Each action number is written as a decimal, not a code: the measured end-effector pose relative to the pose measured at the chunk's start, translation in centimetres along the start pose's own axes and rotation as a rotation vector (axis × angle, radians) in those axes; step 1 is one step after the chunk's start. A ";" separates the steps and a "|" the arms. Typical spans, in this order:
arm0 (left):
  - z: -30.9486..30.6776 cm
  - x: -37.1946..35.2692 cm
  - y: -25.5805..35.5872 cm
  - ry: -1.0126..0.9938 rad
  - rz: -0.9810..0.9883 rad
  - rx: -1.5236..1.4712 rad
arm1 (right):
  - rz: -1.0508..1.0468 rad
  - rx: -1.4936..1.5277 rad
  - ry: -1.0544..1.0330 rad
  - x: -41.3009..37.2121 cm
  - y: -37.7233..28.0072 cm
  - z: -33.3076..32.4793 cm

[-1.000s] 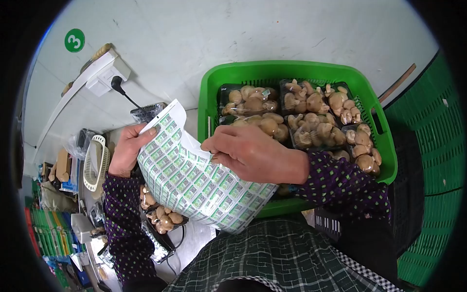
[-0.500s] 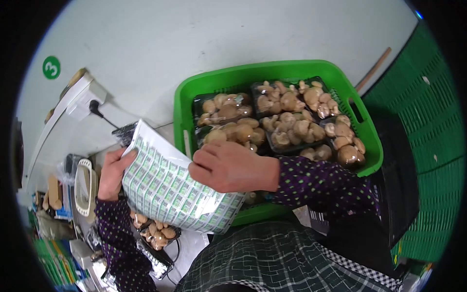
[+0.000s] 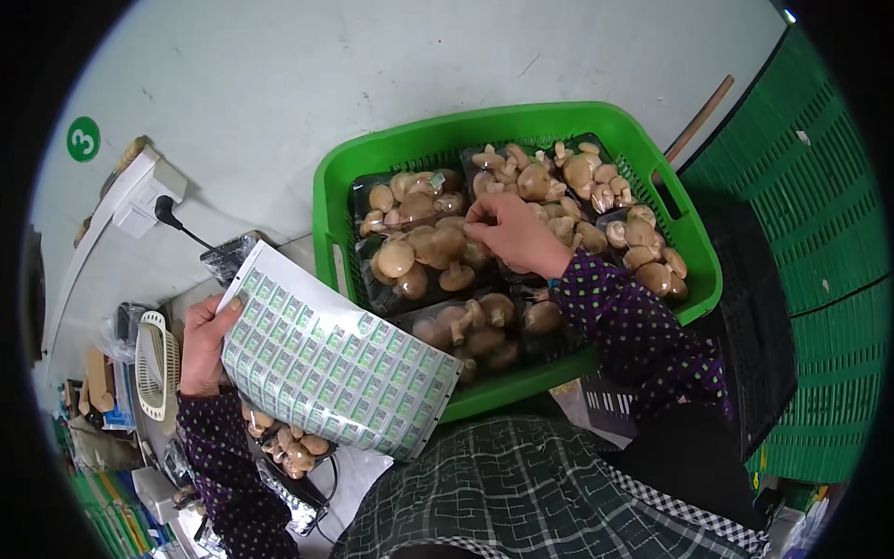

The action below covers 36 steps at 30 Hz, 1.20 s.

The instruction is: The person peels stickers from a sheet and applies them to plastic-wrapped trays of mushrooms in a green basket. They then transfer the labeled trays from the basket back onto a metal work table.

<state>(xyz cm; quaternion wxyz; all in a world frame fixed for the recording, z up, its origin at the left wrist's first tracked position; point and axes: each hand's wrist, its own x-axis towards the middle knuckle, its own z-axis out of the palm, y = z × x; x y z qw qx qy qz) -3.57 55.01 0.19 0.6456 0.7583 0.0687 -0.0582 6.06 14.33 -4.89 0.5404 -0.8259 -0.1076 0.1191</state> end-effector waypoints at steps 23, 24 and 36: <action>2.2 0.6 1.0 -0.036 -0.043 -0.109 | -0.981 -0.423 -0.095 -4.0 -4.6 7.8; 2.0 0.6 0.8 -0.034 -0.047 -0.096 | -0.937 -0.415 -0.125 -4.2 -4.7 7.9; 1.0 0.3 0.3 -0.011 -0.004 -0.115 | 0.036 -0.080 -0.031 1.4 1.4 0.5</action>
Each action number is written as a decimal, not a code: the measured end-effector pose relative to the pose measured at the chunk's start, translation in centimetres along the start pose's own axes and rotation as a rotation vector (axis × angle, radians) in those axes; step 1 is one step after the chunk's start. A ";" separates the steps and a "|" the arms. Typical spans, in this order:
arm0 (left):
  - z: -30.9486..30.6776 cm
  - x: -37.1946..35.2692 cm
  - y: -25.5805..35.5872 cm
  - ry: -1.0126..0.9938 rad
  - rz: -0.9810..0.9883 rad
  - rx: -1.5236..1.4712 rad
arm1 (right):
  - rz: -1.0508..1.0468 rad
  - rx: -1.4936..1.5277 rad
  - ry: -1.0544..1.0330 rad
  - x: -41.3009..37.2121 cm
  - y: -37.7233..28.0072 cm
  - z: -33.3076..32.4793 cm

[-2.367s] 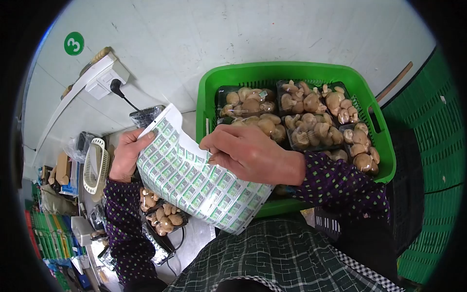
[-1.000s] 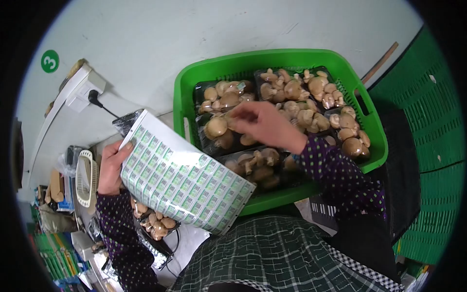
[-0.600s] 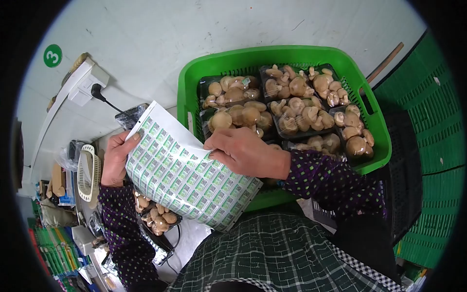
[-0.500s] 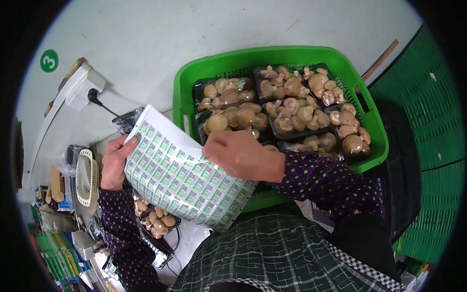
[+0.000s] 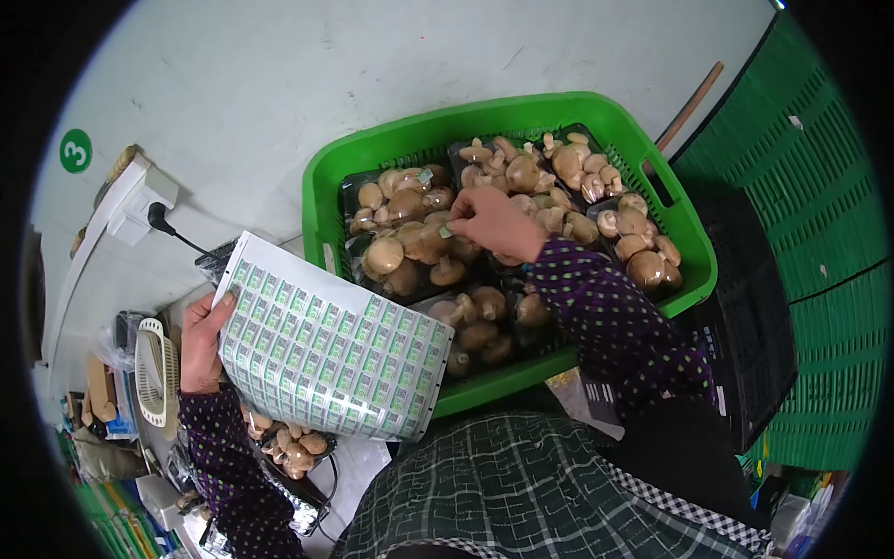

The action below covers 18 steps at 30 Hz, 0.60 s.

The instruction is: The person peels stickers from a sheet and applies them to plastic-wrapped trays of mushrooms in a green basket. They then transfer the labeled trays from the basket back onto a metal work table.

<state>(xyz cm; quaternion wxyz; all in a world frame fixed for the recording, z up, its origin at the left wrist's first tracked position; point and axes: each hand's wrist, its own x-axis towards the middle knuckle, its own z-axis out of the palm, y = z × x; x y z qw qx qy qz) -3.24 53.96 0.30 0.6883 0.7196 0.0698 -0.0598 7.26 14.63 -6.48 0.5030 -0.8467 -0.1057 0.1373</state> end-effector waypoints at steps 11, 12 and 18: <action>-0.2 -0.5 -0.2 0.016 -0.023 -0.064 | -0.317 0.101 -0.324 -4.8 -5.9 5.2; 0.0 -0.6 -0.1 0.007 -0.024 -0.066 | -0.363 0.186 -0.390 -5.0 -5.9 5.8; -0.8 -0.3 -1.1 -0.047 -0.035 -0.031 | -0.440 0.034 -0.277 -6.3 -7.2 6.0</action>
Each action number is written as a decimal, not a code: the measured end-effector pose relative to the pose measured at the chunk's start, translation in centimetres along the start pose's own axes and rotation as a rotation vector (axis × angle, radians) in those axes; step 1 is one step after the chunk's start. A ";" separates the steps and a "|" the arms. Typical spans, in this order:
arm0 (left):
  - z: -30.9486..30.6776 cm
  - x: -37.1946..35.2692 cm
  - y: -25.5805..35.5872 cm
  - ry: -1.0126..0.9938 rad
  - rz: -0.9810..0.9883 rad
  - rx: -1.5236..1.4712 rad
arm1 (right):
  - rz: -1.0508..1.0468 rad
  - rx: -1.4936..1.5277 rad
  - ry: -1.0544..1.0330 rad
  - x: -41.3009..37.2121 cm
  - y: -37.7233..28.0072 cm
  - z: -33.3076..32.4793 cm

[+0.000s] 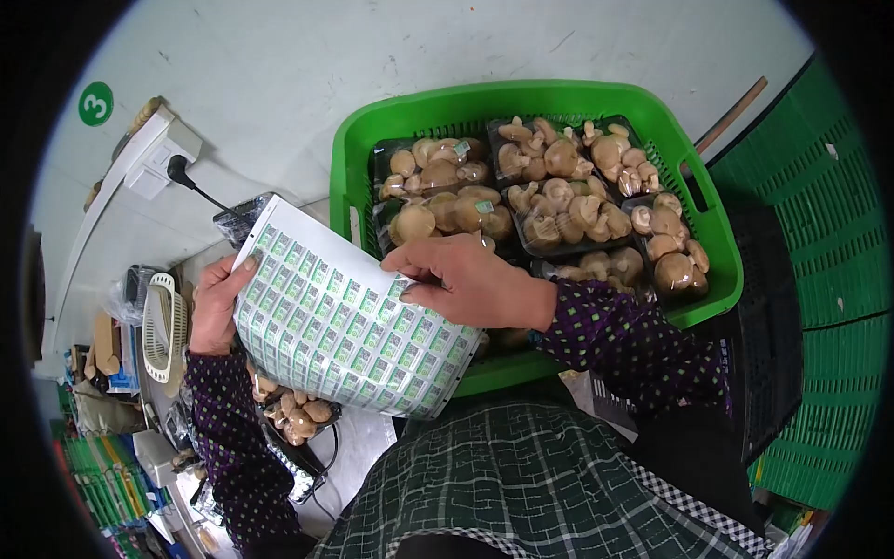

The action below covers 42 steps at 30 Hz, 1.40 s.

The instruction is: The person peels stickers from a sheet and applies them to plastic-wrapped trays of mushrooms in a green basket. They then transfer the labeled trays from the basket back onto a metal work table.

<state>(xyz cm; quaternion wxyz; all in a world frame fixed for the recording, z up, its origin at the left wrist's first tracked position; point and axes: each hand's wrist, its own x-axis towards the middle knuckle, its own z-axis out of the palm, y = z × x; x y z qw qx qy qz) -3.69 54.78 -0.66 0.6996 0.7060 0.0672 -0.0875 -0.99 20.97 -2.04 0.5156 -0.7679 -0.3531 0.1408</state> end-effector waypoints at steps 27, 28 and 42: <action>1.5 1.4 0.1 -0.080 -0.008 0.084 | -0.162 -0.061 -0.073 -0.7 0.4 0.4; 1.5 1.4 0.1 -0.081 -0.012 0.072 | -0.162 -0.061 -0.073 -0.7 0.4 0.4; 2.2 1.4 0.4 -0.097 -0.008 0.094 | -0.168 -0.092 -0.079 -0.8 0.5 0.5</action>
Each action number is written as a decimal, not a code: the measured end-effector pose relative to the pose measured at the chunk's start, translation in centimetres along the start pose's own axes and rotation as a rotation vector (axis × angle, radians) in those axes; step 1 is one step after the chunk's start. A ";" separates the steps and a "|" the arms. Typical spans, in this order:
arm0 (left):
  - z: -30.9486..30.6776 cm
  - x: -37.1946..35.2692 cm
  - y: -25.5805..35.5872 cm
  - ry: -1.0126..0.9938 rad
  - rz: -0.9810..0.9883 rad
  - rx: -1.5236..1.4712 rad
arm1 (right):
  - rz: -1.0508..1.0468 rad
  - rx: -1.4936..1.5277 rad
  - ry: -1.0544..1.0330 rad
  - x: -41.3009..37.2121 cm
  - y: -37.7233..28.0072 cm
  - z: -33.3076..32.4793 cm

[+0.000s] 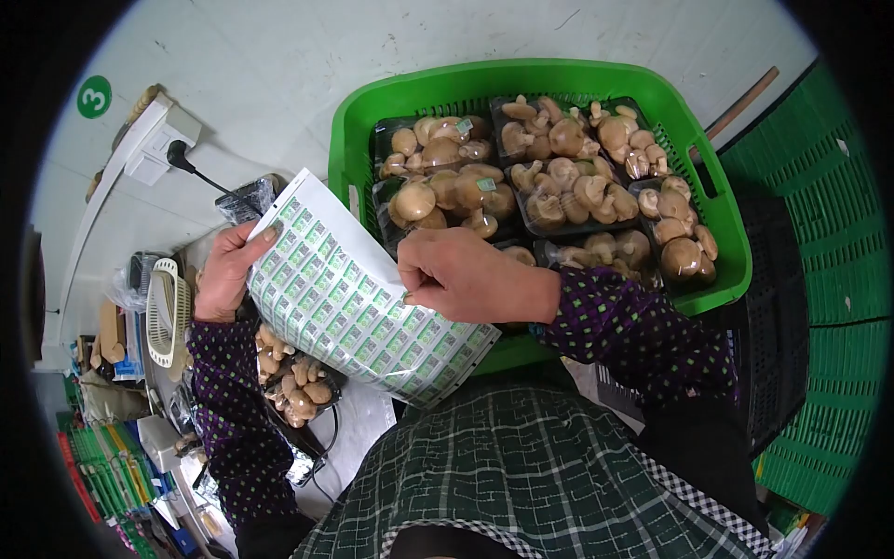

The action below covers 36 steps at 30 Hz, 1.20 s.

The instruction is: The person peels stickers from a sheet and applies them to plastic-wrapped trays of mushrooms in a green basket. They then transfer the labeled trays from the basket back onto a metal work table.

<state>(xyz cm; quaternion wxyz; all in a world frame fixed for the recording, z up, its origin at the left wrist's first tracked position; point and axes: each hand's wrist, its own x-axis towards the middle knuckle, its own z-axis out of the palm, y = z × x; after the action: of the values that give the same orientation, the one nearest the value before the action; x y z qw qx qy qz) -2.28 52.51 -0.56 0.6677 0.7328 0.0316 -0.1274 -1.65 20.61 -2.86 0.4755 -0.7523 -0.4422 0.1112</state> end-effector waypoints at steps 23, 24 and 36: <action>-2.0 -1.3 -0.8 0.149 0.013 0.028 | 0.322 -0.583 -0.005 -8.0 5.7 -1.9; -1.5 -1.3 -0.3 0.160 0.015 0.056 | 0.503 -0.703 -0.068 -7.1 4.9 -2.0; -1.8 -3.1 1.3 0.308 0.209 -0.034 | 0.347 0.446 0.148 0.8 1.9 -2.0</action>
<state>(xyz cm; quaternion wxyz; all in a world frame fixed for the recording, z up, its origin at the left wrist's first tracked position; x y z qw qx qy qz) -4.69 54.56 1.57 0.6770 0.7314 0.0592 0.0570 1.02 19.70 -3.14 0.6339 -0.6998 -0.2358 0.2301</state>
